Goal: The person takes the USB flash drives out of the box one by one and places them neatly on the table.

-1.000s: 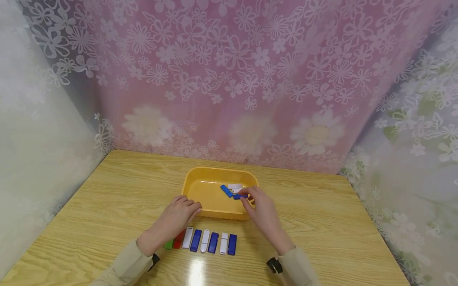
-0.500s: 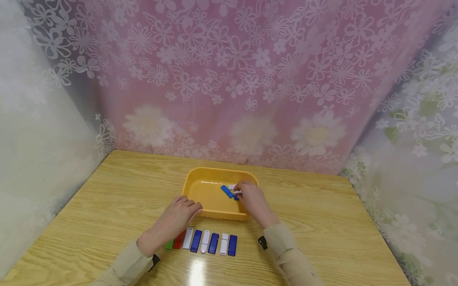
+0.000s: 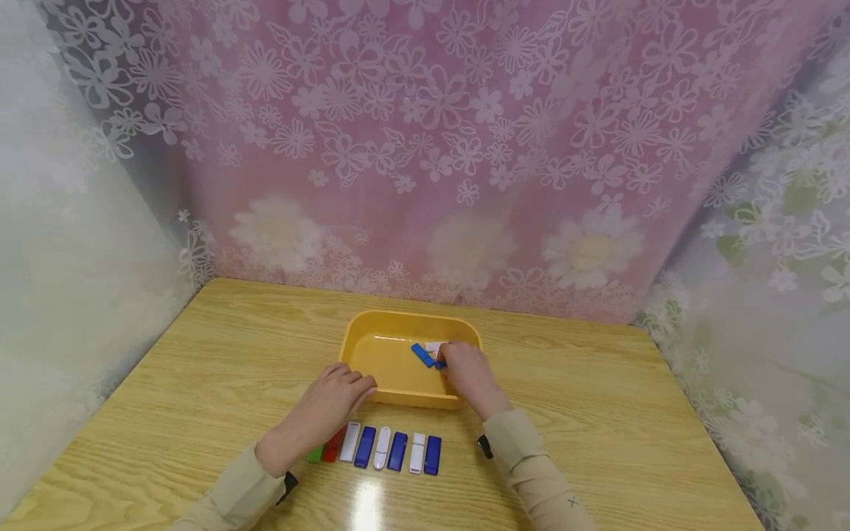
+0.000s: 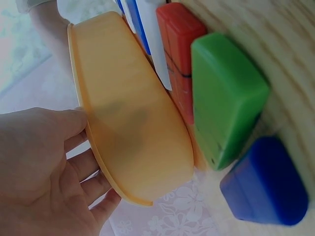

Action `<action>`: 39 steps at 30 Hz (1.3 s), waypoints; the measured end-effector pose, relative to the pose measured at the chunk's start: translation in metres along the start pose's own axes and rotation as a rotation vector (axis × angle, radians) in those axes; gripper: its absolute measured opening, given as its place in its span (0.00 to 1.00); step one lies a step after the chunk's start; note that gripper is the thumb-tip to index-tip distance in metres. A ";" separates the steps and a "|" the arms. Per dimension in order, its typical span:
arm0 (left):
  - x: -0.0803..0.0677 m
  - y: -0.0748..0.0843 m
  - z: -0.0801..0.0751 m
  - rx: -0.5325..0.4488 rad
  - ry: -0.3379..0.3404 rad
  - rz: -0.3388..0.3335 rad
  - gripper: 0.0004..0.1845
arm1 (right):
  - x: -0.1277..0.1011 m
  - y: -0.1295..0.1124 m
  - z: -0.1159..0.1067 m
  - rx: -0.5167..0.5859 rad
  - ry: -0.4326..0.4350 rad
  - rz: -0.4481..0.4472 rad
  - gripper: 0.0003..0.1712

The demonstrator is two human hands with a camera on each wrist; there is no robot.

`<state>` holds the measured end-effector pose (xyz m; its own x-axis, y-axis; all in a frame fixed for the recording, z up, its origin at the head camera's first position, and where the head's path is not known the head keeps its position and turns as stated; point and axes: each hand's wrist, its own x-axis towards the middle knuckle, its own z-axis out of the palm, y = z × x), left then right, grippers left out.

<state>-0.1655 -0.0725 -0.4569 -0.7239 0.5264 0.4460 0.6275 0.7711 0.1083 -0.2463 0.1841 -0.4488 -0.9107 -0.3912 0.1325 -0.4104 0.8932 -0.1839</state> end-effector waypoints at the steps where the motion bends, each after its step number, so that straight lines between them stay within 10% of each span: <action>1: 0.000 0.000 0.000 0.002 -0.001 0.001 0.08 | 0.000 0.000 0.001 -0.003 0.005 -0.002 0.06; 16: 0.001 -0.001 0.000 0.001 0.002 0.001 0.08 | 0.001 0.005 0.002 0.137 0.144 -0.014 0.10; 39: 0.001 0.000 0.000 -0.013 -0.002 -0.003 0.08 | -0.055 -0.006 -0.045 0.756 0.242 0.128 0.17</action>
<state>-0.1659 -0.0719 -0.4565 -0.7262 0.5249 0.4440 0.6292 0.7677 0.1214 -0.1919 0.2107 -0.4111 -0.9530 -0.1594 0.2576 -0.3029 0.5017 -0.8103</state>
